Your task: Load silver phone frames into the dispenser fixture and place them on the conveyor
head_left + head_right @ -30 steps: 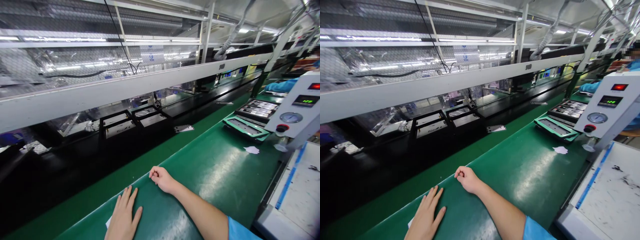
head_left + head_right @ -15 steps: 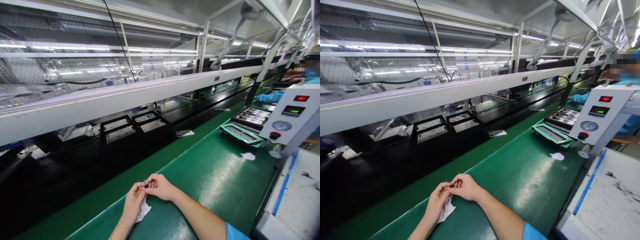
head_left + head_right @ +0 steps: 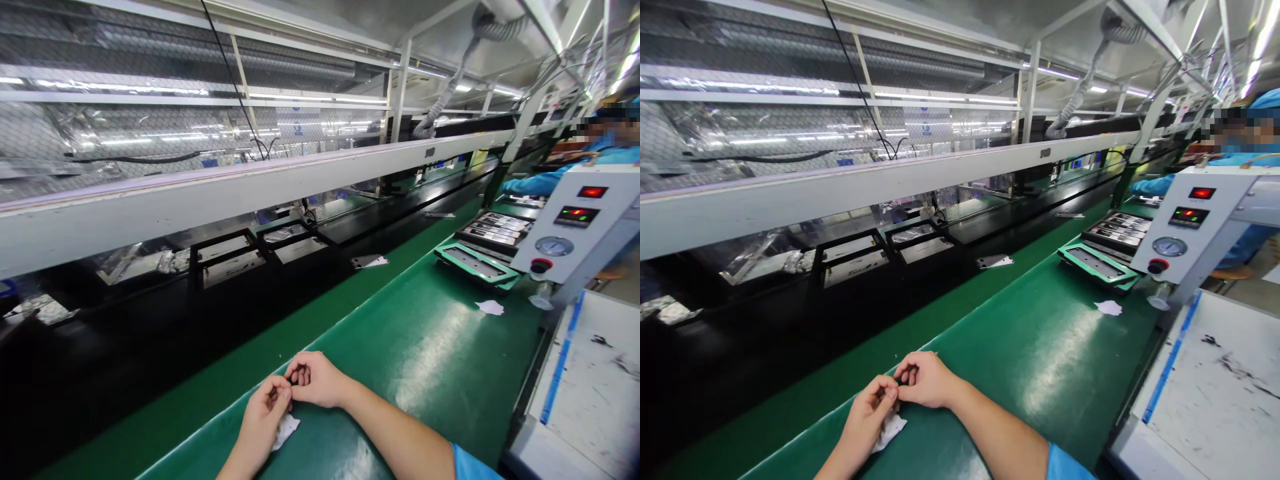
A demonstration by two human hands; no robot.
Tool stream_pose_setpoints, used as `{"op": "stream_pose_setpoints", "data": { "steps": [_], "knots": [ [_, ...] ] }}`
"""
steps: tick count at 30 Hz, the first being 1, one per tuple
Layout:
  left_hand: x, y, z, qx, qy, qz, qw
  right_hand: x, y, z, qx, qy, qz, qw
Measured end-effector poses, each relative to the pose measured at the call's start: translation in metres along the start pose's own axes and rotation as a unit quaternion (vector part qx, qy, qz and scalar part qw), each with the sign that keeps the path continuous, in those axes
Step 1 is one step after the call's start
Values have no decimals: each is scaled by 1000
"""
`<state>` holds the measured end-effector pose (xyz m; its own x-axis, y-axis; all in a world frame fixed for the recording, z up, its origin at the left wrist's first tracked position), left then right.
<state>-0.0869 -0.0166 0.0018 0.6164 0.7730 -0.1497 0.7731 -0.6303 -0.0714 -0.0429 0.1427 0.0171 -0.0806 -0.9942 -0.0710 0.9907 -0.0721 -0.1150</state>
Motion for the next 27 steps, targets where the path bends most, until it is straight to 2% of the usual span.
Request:
{"op": "stream_pose_setpoints", "data": {
  "steps": [4,7,15,27],
  "knots": [
    [3,5,-1,14,-28,60,998,-1,1,0,-17,-4,10,1000],
    [3,4,0,19,-45,75,996,-1,1,-3,-18,-2,10,1000],
    [0,2,10,12,-94,82,992,0,1,-4,-25,-2,31,999],
    [-1,4,9,14,-83,73,994,2,1,-2,-21,15,32,999]
  ]
}}
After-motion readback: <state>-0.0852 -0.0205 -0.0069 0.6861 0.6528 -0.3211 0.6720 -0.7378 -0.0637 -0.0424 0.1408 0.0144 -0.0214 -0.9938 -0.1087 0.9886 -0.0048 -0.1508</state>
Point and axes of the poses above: each hand's wrist, its own y-axis away from the middle knuckle, its own x-axis out of the palm, z = x × y, the point moved 3 cm from there along -y, towards the middle knuckle, and after that the axes turned 4 degrees about -y, right-handed, at the moved point
